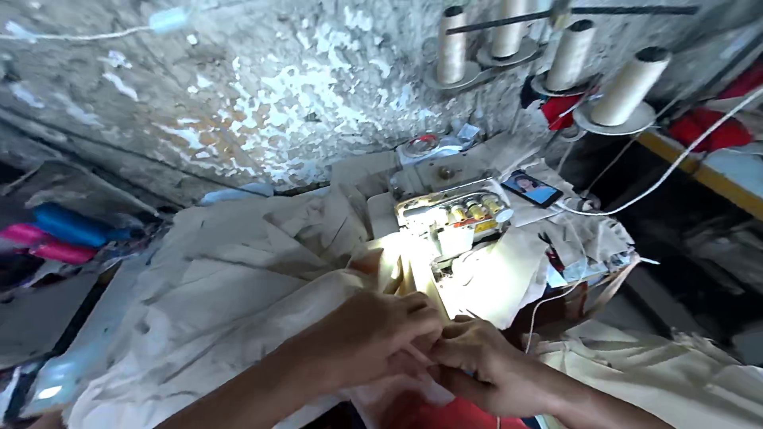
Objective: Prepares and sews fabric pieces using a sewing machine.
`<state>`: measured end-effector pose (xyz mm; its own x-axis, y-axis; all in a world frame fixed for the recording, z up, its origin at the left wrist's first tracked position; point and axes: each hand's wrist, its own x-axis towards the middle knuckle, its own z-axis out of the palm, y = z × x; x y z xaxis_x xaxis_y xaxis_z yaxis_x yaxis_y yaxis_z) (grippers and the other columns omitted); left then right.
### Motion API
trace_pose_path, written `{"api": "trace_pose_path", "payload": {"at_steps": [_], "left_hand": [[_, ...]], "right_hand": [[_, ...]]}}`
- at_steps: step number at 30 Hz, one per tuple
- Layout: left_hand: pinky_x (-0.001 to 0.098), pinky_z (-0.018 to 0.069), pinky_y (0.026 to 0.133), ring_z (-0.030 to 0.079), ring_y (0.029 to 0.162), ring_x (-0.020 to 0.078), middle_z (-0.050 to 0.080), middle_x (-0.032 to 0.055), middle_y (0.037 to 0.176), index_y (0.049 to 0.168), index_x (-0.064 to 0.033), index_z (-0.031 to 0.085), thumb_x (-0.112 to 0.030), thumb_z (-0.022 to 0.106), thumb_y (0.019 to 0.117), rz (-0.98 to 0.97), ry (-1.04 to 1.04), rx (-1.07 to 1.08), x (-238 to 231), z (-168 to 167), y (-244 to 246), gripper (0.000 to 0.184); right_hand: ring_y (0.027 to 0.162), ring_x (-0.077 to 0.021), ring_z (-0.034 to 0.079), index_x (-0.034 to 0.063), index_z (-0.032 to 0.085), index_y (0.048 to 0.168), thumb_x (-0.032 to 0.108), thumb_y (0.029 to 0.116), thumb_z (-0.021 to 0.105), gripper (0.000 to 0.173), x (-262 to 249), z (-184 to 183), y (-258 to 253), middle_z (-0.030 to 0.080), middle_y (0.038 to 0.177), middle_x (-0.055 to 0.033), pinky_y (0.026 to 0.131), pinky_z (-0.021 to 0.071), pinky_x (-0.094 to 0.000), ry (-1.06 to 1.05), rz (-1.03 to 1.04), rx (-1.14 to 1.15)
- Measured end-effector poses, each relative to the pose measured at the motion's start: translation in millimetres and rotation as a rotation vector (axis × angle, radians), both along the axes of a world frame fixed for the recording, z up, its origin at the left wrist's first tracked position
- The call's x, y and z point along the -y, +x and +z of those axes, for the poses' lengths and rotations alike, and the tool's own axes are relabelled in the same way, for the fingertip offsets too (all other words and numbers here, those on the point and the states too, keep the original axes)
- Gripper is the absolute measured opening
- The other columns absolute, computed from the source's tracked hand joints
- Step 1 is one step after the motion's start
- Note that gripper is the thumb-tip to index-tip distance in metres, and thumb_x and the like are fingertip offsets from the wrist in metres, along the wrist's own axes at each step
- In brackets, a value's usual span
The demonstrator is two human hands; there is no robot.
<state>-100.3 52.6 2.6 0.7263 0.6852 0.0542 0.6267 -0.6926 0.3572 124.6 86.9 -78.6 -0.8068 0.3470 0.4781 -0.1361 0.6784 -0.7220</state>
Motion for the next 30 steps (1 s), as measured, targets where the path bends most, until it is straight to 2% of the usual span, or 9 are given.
{"api": "trace_pose_path", "payload": {"at_steps": [3, 6, 9, 14, 18, 20, 23, 25, 30], "left_hand": [[0.038, 0.054, 0.056, 0.069, 0.067, 0.0207, 0.072, 0.0049, 0.086, 0.122, -0.0164, 0.068, -0.037, 0.073, 0.0894, -0.002, -0.034, 0.009, -2.1, -5.4, -2.8, 0.039], [0.0337, 0.0502, 0.05, 0.064, 0.061, 0.0186, 0.064, 0.0028, 0.071, 0.087, -0.0136, 0.071, -0.04, 0.063, 0.0948, -0.041, 0.084, -0.082, 0.4, -6.4, -7.1, 0.029], [0.0332, 0.0499, 0.055, 0.063, 0.065, 0.02, 0.062, 0.0014, 0.068, 0.074, -0.0145, 0.069, -0.039, 0.054, 0.0996, -0.04, 0.205, -0.134, 7.2, -1.3, -9.4, 0.038], [0.038, 0.0425, 0.104, 0.066, 0.095, 0.0175, 0.066, -0.0005, 0.074, 0.074, -0.0155, 0.066, -0.041, 0.055, 0.1031, 0.02, 0.069, 0.066, 16.9, -7.9, -17.8, 0.041], [0.0226, 0.051, 0.07, 0.064, 0.075, 0.0117, 0.065, 0.008, 0.075, 0.077, -0.0035, 0.066, -0.031, 0.063, 0.1, 0.022, -0.202, 0.306, 16.5, -3.8, -19.8, 0.036], [0.0166, 0.0485, 0.07, 0.06, 0.077, 0.0048, 0.062, 0.0042, 0.079, 0.082, -0.0045, 0.064, -0.032, 0.061, 0.103, 0.048, -0.245, 0.44, 11.9, 1.9, -27.2, 0.034], [0.0077, 0.0502, 0.073, 0.061, 0.083, -0.0126, 0.068, -0.019, 0.091, 0.1, -0.0271, 0.073, -0.038, 0.061, 0.1011, 0.407, -0.199, 0.74, 7.9, 12.3, -54.5, 0.017], [0.0105, 0.0546, 0.063, 0.065, 0.072, -0.0101, 0.073, -0.0203, 0.084, 0.1, -0.0362, 0.079, -0.039, 0.064, 0.0968, 0.727, -0.156, 0.985, -3.3, 23.5, -61.0, 0.015], [0.0099, 0.0514, 0.058, 0.06, 0.064, -0.009, 0.068, -0.0175, 0.076, 0.088, -0.0299, 0.075, -0.027, 0.061, 0.0979, 0.597, -0.193, 1.028, -27.0, 37.5, -31.1, 0.017]], "right_hand": [[0.061, -0.0176, 0.055, 0.0051, 0.063, 0.08, 0.018, 0.1052, 0.051, 0.031, -1.1, -1.8, -1.0, 0.054, 0.061, -0.0064, 0.062, 0.0437, -0.0325, -0.024, 0.012, -0.027], [0.059, -0.0159, 0.054, 0.0029, 0.066, 0.082, 0.02, 0.1053, 0.054, 0.031, -1.8, -6.8, -5.8, 0.055, 0.061, -0.0067, 0.059, 0.0443, -0.03, -0.08, -0.014, -0.067], [0.061, -0.0141, 0.059, 0.002, 0.07, 0.088, 0.021, 0.1045, 0.056, 0.028, -2.2, -7.1, -11.6, 0.063, 0.065, -0.0072, 0.061, 0.0472, -0.028, -0.103, -0.042, -0.127], [0.064, -0.0146, 0.063, 0.0019, 0.071, 0.091, 0.02, 0.1027, 0.06, 0.024, -3.5, -7.5, -17.5, 0.067, 0.07, -0.0082, 0.064, 0.0503, -0.0292, -0.121, -0.015, -0.196], [0.07, -0.0128, 0.064, 0.0014, 0.072, 0.09, 0.021, 0.1018, 0.063, 0.024, -7.0, -2.7, -21.7, 0.069, 0.073, -0.0079, 0.069, 0.0504, -0.0273, -0.155, -0.027, -0.274], [0.084, -0.0102, 0.067, 0.0032, 0.072, 0.097, 0.022, 0.1026, 0.062, 0.022, -9.4, -2.0, -24.2, 0.073, 0.086, -0.0066, 0.081, 0.052, -0.0258, -0.147, -0.143, -0.349], [0.118, -0.013, 0.066, 0.0035, 0.068, 0.114, 0.021, 0.1037, 0.06, 0.022, -20.6, -19.4, -27.3, 0.073, 0.118, -0.0101, 0.102, 0.0531, -0.0293, -0.146, -0.388, -0.341], [0.107, -0.015, 0.069, 0.0018, 0.071, 0.111, 0.023, 0.1008, 0.063, 0.025, -26.1, -39.4, -32.2, 0.073, 0.113, -0.0117, 0.091, 0.0567, -0.0304, -0.262, -0.435, -0.132], [0.123, -0.0358, 0.061, -0.0067, 0.052, 0.142, 0.019, 0.1002, 0.065, 0.05, -30.7, -49.7, -97.5, 0.06, 0.135, -0.0277, 0.107, 0.0467, -0.0501, -0.667, 0.013, 0.361]]}}
